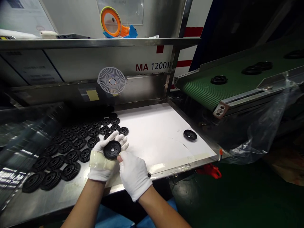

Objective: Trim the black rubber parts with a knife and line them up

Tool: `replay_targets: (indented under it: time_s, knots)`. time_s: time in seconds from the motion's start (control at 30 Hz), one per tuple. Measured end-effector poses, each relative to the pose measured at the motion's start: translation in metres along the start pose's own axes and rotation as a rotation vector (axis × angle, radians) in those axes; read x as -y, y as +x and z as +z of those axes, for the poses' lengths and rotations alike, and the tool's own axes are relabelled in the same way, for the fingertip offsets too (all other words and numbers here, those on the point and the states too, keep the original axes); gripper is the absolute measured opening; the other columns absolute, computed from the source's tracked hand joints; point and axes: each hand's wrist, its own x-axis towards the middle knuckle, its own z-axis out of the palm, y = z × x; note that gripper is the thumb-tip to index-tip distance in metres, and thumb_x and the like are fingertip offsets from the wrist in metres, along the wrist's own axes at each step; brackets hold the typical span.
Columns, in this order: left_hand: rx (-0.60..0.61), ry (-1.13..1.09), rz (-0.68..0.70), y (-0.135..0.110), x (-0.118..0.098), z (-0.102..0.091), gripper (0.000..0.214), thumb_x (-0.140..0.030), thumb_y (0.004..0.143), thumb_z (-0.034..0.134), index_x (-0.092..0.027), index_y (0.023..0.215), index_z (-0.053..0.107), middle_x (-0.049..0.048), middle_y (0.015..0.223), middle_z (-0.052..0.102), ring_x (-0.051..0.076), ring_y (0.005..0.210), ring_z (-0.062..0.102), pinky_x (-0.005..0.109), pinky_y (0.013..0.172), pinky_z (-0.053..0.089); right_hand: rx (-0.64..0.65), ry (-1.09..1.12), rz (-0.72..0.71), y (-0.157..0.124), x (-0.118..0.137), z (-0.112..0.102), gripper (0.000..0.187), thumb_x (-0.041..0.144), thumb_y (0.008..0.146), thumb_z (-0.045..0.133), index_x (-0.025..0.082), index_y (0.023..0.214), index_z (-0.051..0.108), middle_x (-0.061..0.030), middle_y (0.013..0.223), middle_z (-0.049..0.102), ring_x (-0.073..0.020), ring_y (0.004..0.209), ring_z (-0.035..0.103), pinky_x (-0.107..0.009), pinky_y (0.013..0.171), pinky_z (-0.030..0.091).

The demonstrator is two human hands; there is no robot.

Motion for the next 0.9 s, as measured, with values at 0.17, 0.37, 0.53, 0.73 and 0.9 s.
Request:
replay_targets:
  time_s: [0.17,0.37,0.53,0.73,0.9]
  knots:
    - [-0.033,-0.113,0.054,0.003,0.003,0.004,0.023,-0.016,0.073,0.056,-0.011,0.094,0.063,0.0045,0.070,0.057,0.015,0.068,0.058,0.035,0.070,0.052,-0.031,-0.062,0.049,0.001,-0.003,0.000,0.023,0.033,0.097,0.036,0.023,0.086,0.054,0.0014,0.076,0.064,-0.0149,0.067,0.057,-0.027,0.059,0.026]
    - [-0.102,-0.166,0.150,0.018,0.015,0.012,0.007,-0.015,0.076,0.060,-0.015,0.083,0.061,-0.0019,0.066,0.054,0.009,0.064,0.055,0.028,0.072,0.051,-0.036,-0.062,0.067,0.000,0.001,0.005,0.020,0.031,0.095,0.039,0.024,0.082,0.052,0.0025,0.072,0.062,-0.0148,0.063,0.056,-0.028,0.057,0.023]
    - [-0.056,-0.066,0.107,0.014,0.012,0.009,0.015,-0.016,0.077,0.059,-0.014,0.092,0.063,0.0046,0.078,0.061,0.016,0.079,0.061,0.035,0.077,0.052,-0.032,-0.022,0.040,-0.001,0.000,0.005,0.018,0.029,0.095,0.040,0.024,0.082,0.052,0.0033,0.075,0.063,-0.0147,0.064,0.056,-0.028,0.057,0.024]
    - [0.005,-0.006,0.007,0.007,0.005,0.004,0.026,-0.018,0.075,0.055,-0.009,0.098,0.063,0.0058,0.072,0.058,0.017,0.071,0.059,0.039,0.072,0.052,-0.022,-0.045,0.043,0.001,-0.010,0.000,0.020,0.031,0.096,0.038,0.024,0.086,0.054,0.0023,0.076,0.063,-0.0152,0.068,0.058,-0.028,0.059,0.027]
    - [-0.076,-0.129,0.108,0.018,0.012,0.007,0.012,-0.014,0.075,0.061,-0.012,0.087,0.062,0.0011,0.067,0.055,0.011,0.065,0.056,0.032,0.070,0.051,-0.031,-0.079,0.069,0.000,-0.006,0.002,0.022,0.031,0.096,0.038,0.023,0.084,0.055,0.0013,0.075,0.064,-0.0143,0.065,0.057,-0.028,0.057,0.025]
